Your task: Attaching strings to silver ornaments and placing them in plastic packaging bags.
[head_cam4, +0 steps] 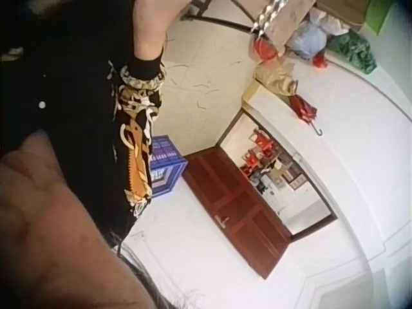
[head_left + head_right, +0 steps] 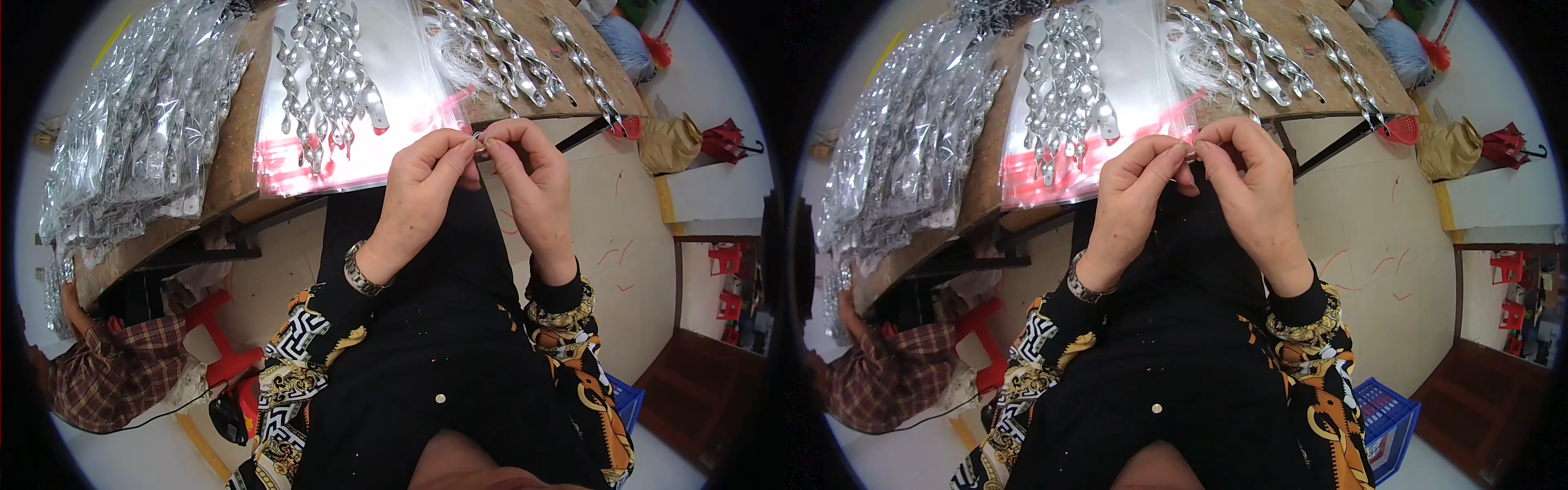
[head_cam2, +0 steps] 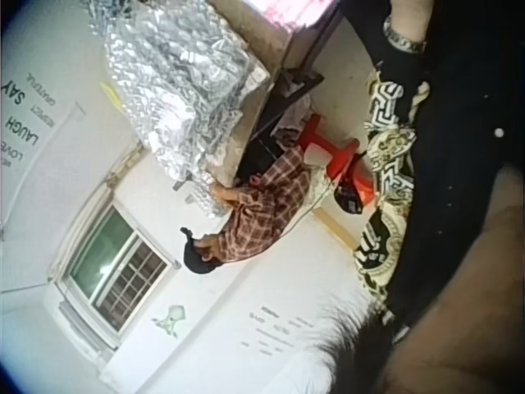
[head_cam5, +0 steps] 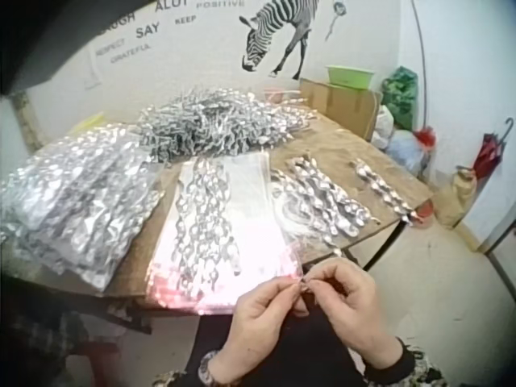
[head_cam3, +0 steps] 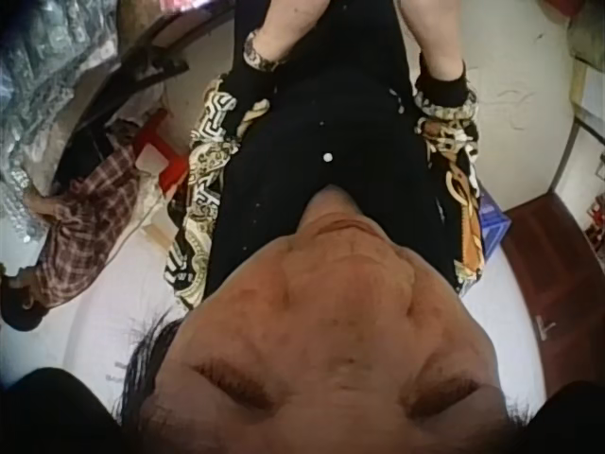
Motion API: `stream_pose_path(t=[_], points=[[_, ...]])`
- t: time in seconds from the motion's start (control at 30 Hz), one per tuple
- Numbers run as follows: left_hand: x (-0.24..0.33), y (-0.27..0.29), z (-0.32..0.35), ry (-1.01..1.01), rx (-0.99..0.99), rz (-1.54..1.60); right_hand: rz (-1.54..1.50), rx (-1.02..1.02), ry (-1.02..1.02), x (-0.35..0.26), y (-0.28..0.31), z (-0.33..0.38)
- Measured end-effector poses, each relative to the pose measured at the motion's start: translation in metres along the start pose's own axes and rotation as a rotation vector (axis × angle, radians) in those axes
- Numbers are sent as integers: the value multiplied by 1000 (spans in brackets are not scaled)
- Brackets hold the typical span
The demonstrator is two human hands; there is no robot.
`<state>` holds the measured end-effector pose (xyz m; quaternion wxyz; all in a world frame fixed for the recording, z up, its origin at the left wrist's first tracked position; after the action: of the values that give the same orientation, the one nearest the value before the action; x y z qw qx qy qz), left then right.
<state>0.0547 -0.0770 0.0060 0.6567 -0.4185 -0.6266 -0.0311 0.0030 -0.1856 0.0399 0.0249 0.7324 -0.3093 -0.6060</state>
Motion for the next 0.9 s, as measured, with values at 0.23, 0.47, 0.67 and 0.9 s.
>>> stream_pose_path(t=[0.23, 0.47, 0.67, 0.9], points=[[-2, -1, 0, 34, -15, 15, -237, -82, -75, 8, -6, -3], [-3, -6, 1, 62, -42, 0, -472, -136, -174, 19, -8, -5], [-7, 1, 0, 84, -27, 22, -922, -168, -197, 21, -5, -10], [-10, -2, 1, 114, -67, 18, -1094, -184, -150, 21, -1, -13]])
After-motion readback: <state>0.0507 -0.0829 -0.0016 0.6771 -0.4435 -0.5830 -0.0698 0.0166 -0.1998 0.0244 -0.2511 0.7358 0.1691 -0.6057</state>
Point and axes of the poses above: each hand's wrist, its own z-axis away from the middle knuckle, its own y-axis out of the back of the hand, x = y × z, the point moved 10 cm from there along -z, towards the middle knuckle, and after that the axes turned 12 degrees about z, right-handed, at the moved point
